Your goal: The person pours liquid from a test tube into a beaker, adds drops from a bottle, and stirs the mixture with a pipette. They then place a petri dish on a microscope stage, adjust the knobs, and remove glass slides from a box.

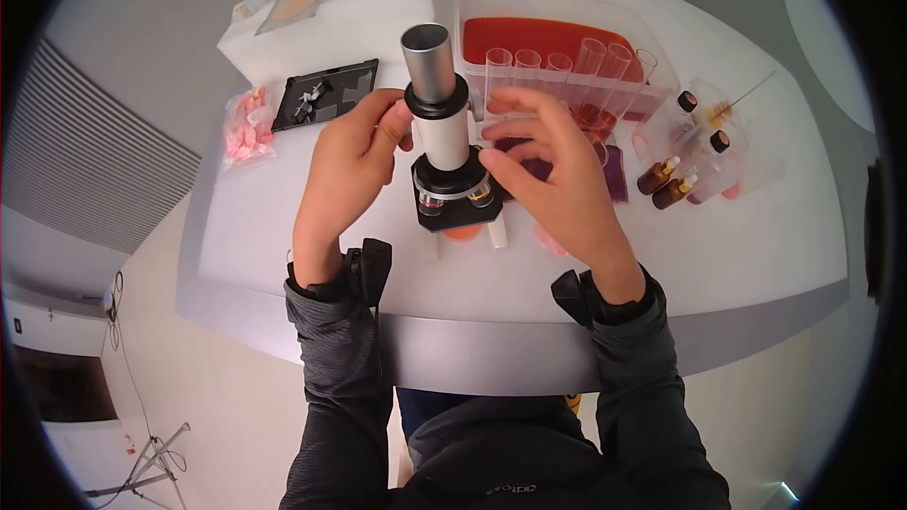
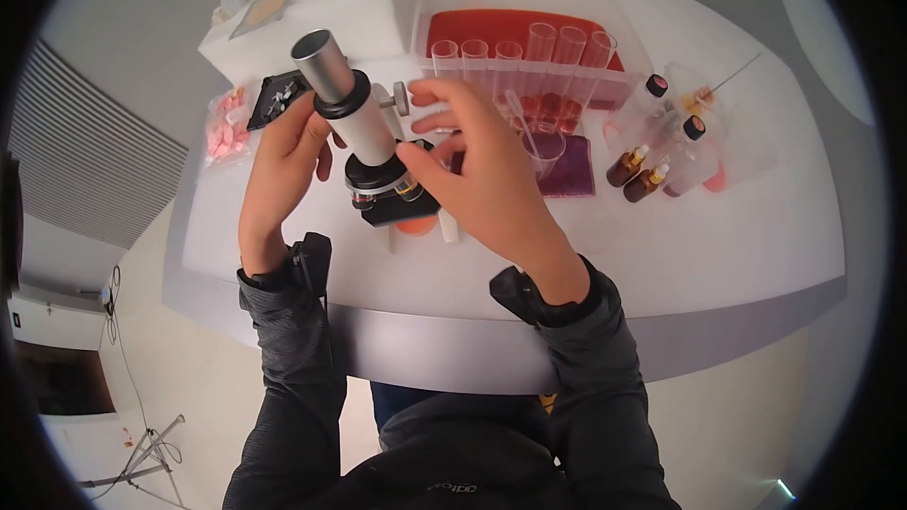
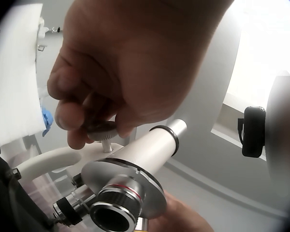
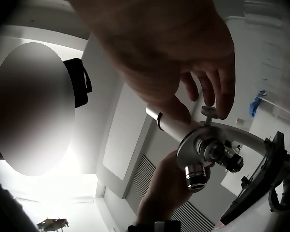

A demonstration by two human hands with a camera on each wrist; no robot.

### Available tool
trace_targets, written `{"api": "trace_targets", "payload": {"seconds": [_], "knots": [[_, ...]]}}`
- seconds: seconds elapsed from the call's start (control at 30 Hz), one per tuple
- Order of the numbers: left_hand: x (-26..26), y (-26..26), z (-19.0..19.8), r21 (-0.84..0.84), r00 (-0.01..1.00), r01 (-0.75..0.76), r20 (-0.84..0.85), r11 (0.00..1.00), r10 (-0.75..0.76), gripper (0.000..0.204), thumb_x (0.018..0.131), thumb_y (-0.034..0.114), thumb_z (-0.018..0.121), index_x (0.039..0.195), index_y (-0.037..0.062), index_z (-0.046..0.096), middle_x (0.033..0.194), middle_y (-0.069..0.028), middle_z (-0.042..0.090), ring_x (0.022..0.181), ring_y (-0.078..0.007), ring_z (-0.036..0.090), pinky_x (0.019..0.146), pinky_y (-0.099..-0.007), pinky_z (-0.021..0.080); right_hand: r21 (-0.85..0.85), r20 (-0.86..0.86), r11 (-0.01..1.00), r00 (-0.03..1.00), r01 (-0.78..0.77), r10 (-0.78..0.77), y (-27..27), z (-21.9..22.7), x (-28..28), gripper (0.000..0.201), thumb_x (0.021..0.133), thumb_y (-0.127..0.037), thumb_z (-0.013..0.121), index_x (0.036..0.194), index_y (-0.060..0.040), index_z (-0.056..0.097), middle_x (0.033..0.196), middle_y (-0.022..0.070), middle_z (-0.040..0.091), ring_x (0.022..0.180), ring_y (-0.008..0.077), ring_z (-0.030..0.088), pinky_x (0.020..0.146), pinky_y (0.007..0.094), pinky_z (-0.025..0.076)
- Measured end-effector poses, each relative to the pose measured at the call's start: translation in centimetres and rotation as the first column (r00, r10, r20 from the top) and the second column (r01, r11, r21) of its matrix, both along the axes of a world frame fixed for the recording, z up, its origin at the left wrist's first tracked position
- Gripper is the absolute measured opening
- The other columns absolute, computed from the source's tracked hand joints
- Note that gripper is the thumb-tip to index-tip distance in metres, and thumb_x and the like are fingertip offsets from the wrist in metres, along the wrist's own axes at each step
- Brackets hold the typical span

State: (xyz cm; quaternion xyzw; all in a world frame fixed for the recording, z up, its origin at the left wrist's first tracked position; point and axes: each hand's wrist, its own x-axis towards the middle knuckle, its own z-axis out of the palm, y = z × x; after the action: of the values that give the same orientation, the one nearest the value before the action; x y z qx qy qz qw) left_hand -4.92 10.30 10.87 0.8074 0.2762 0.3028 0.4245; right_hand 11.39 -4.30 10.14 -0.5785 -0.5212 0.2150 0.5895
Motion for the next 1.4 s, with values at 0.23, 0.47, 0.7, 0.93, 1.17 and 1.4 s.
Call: {"api": "trace_targets", "payload": {"seconds": [0.23,0.47,0.7,0.93,1.17,1.4], "knots": [[-0.1,0.1,-0.3,0.171,0.998,-0.014,-0.064,0.985,0.025,0.031,0.102,0.031,0.049,0.109,0.0046,0.064,0.071,-0.0101,0.066,0.063,-0.0260,0.064,0.061,-0.0351,0.047,-0.174,-0.116,0.978,0.989,-0.111,0.092,-1.4,-2.9,1.6,0.042,0.092,-0.009,0.065,0.131,-0.0015,0.051,0.117,0.0094,0.065,0.104,0.0155,0.061,0.084,0.0283,0.050],[0.0,-0.2,0.1,0.222,0.994,-0.032,-0.094,0.974,0.054,0.031,0.102,0.031,0.047,0.109,0.0056,0.063,0.071,-0.0101,0.066,0.066,-0.0283,0.065,0.062,-0.0369,0.048,-0.114,-0.107,0.980,0.983,-0.161,0.149,-1.8,-3.2,1.0,0.060,0.088,-0.015,0.070,0.139,0.0015,0.043,0.123,0.0108,0.063,0.109,0.0163,0.058,0.096,0.0322,0.044],[0.0,-0.2,0.1,0.274,0.987,-0.037,-0.138,0.961,0.077,0.030,0.103,0.031,0.046,0.110,0.0063,0.062,0.072,-0.0103,0.067,0.067,-0.0294,0.066,0.062,-0.0382,0.049,-0.073,-0.190,0.966,0.955,-0.246,0.229,0.3,-2.9,-0.1,0.091,0.081,-0.016,0.078,0.150,0.0038,0.022,0.125,0.0142,0.062,0.110,0.0185,0.058,0.100,0.0345,0.042],[0.1,-0.4,0.3,0.281,0.987,-0.033,-0.140,0.959,0.075,0.031,0.103,0.032,0.046,0.108,0.0061,0.062,0.070,-0.0107,0.067,0.066,-0.0294,0.067,0.061,-0.0376,0.049,-0.101,-0.290,0.956,0.928,-0.275,0.236,1.6,-3.1,-1.5,0.100,0.077,-0.015,0.080,0.151,0.0029,0.015,0.113,0.0135,0.064,0.105,0.0193,0.061,0.096,0.0356,0.045],[0.0,-0.4,0.4,0.284,0.982,-0.032,-0.168,0.958,0.083,0.032,0.103,0.034,0.045,0.109,0.0068,0.062,0.069,-0.0102,0.067,0.066,-0.0291,0.067,0.061,-0.0370,0.049,-0.113,-0.131,0.984,0.984,-0.139,0.123,2.1,-3.8,-2.4,0.096,0.076,-0.025,0.082,0.146,0.0031,0.024,0.111,0.0158,0.062,0.097,0.0215,0.065,0.087,0.0334,0.050],[0.0,-0.5,0.5,0.294,0.983,-0.033,-0.165,0.955,0.085,0.033,0.103,0.034,0.045,0.109,0.0068,0.062,0.068,-0.0104,0.066,0.065,-0.0305,0.065,0.060,-0.0385,0.048,-0.216,-0.022,0.976,1.000,-0.021,0.016,1.9,-2.4,-3.4,0.086,0.075,-0.031,0.083,0.137,0.0033,0.035,0.111,0.0167,0.061,0.091,0.0231,0.067,0.076,0.0335,0.053]]}}
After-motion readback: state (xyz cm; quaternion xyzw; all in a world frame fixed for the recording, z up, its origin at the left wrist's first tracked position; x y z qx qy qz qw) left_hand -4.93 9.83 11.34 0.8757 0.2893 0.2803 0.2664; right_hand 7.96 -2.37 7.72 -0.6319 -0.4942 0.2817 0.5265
